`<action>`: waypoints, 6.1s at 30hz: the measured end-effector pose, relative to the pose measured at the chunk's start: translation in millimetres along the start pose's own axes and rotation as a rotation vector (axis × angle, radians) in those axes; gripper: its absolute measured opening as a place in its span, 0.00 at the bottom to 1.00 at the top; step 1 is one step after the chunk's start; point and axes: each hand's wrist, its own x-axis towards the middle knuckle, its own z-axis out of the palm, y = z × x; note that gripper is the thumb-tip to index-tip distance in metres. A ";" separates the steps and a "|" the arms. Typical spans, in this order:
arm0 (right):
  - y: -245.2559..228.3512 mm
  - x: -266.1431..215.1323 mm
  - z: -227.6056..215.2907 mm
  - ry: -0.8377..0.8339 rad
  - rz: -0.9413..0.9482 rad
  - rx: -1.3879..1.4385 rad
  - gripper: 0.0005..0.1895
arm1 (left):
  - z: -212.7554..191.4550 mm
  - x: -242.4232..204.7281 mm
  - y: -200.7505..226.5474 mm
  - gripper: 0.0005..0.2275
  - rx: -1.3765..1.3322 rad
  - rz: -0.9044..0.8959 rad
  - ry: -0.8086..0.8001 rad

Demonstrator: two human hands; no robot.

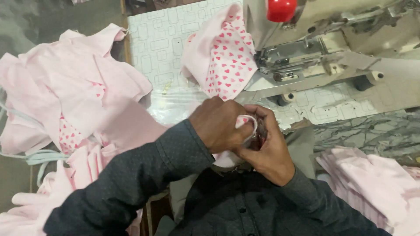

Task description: Trimming loose threads from pink fabric pieces using snips, then folding and bundling them with a cord.

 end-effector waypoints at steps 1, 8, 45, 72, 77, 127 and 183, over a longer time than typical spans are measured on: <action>3.3 -5.1 -12.1 0.008 0.000 -0.002 0.46 | 7.3 -0.7 1.0 0.16 0.002 0.007 -0.005; 20.6 -11.0 -84.5 0.212 -0.132 -0.731 0.21 | 23.4 34.9 -32.8 0.08 -0.476 0.282 0.305; 110.9 51.5 -71.8 0.173 0.313 0.343 0.23 | -42.4 112.5 -56.0 0.05 -0.455 0.546 0.062; 110.6 36.5 -98.3 0.338 0.330 0.287 0.11 | 68.1 89.2 -31.1 0.13 0.482 0.328 0.970; 110.1 39.6 -93.0 0.358 0.324 0.306 0.10 | 61.9 88.3 -31.0 0.12 0.491 0.337 0.941; 60.4 36.4 -50.9 0.363 0.313 0.374 0.08 | -9.0 60.9 -65.7 0.27 0.749 0.562 0.657; -7.7 143.6 72.7 -0.593 0.012 -0.612 0.38 | 84.7 -72.3 -110.2 0.09 -1.006 -0.025 0.753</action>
